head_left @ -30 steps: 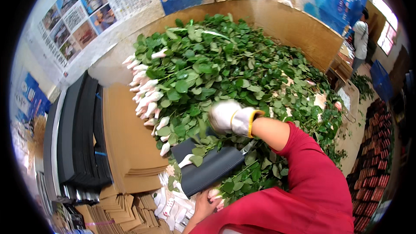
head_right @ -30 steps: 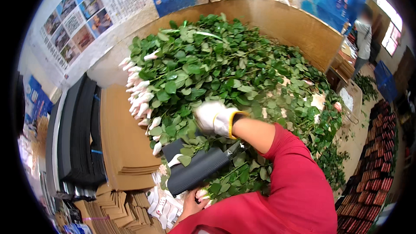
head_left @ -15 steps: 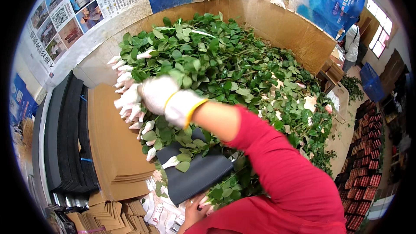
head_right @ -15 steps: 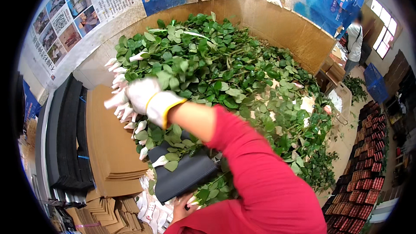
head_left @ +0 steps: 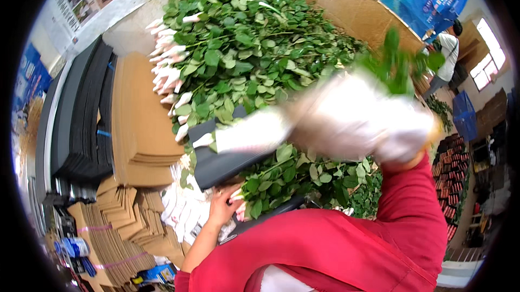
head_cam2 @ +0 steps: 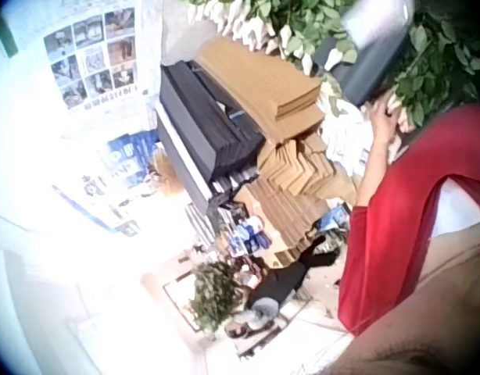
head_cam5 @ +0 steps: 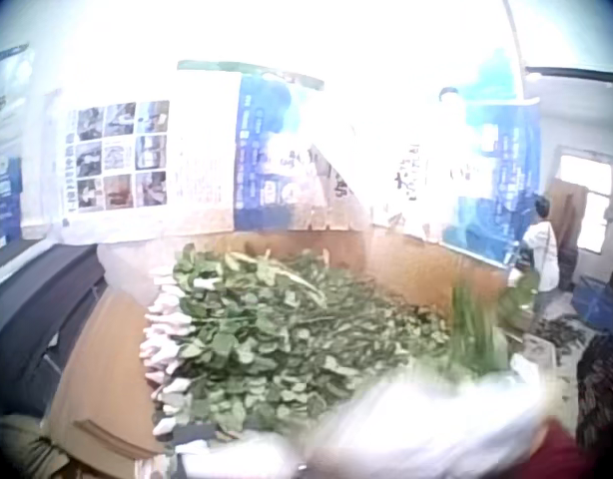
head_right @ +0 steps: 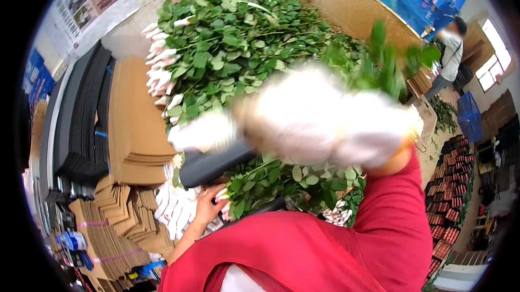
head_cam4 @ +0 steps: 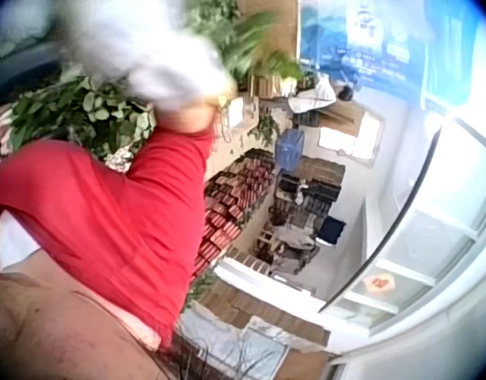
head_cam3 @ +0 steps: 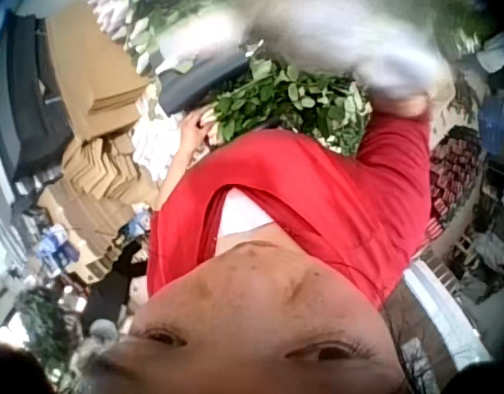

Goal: The person arranges pink roses and green leaves into a black plastic tray. They place the flowers into the tray slots, adjust the leaves, and then close the tray with a lid. The person repeats this process with multiple trays.

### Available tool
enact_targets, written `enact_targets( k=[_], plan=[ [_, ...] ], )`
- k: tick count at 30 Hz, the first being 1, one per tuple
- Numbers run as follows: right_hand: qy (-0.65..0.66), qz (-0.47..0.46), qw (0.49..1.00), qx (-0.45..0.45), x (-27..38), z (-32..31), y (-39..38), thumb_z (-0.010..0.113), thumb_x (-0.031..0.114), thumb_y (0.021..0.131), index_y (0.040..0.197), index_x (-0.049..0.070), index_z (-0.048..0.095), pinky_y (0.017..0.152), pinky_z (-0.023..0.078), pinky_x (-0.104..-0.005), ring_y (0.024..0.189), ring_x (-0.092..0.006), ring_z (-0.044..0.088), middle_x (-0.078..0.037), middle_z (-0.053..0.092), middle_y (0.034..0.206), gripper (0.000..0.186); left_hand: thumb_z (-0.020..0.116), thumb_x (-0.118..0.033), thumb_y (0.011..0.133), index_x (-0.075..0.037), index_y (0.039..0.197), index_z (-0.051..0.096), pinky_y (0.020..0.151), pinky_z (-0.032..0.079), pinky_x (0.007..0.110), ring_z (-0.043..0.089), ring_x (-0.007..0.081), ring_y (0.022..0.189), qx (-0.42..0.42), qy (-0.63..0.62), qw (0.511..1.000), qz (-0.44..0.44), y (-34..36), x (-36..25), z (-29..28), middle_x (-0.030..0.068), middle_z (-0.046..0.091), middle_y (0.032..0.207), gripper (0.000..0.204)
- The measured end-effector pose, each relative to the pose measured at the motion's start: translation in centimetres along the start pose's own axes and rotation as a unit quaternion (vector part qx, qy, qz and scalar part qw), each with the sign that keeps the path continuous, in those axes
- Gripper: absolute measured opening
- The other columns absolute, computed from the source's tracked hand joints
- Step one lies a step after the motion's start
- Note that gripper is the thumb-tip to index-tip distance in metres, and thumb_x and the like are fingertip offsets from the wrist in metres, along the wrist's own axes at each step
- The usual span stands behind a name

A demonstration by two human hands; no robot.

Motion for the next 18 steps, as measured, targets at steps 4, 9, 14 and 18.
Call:
enact_targets(
  k=[4, 9, 14, 18],
  plan=[
    [0.101, -0.002, 0.984, 0.145, 2.2, 20.1, -1.5, 0.063, 0.024, 0.083, 0.087, 0.009, 0.064, 0.057, 0.055, -0.0454, 0.067, -0.0352, 0.069, -0.015, 0.068, 0.072, 0.016, 0.077, -0.012, 0.074, -0.012, 0.128, 0.062, 0.103, 0.042, 0.043, 0.055, 0.0358, 0.12, -0.013, 0.062, 0.996, 0.058, 0.6, 0.3, 0.8, 0.0167, 0.062, 0.128, 0.055],
    [0.075, 0.023, 0.985, 0.155, 2.0, 26.1, -1.9, 0.063, 0.025, 0.083, 0.087, 0.009, 0.062, 0.057, 0.055, -0.0473, 0.071, -0.0344, 0.07, -0.015, 0.069, 0.077, 0.017, 0.051, -0.024, 0.097, -0.006, 0.124, 0.064, 0.103, 0.039, 0.043, 0.057, 0.0323, 0.118, -0.008, 0.036, 0.999, 0.024, 0.2, -0.2, 0.8, 0.0153, 0.065, 0.124, 0.035],
    [0.014, 0.077, 0.949, 0.307, 0.6, 22.3, -2.5, 0.063, 0.025, 0.083, 0.082, 0.01, 0.063, 0.055, 0.055, -0.0415, 0.066, -0.0288, 0.069, -0.01, 0.068, 0.073, 0.015, 0.045, -0.017, 0.099, -0.005, 0.118, 0.067, 0.101, 0.043, 0.04, 0.06, 0.0298, 0.115, -0.046, 0.04, 0.998, 0.031, 0.3, 0.9, 1.7, 0.0141, 0.068, 0.118, 0.031],
    [0.17, -0.028, 0.947, 0.272, -4.9, 14.7, -4.1, 0.064, 0.018, 0.081, 0.081, 0.011, 0.061, 0.051, 0.052, -0.037, 0.06, -0.0247, 0.066, -0.006, 0.064, 0.069, 0.008, 0.05, -0.017, 0.097, -0.01, 0.121, 0.067, 0.102, 0.043, 0.042, 0.057, 0.0311, 0.119, -0.031, 0.034, 0.998, 0.043, -0.5, 1.7, 1.6, 0.0115, 0.066, 0.122, 0.03]
  ],
)
Point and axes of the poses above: each hand's wrist, its own y-axis towards the middle knuckle, its own z-axis out of the palm, x = y × z, the point moved 2 cm from there along y, towards the middle knuckle
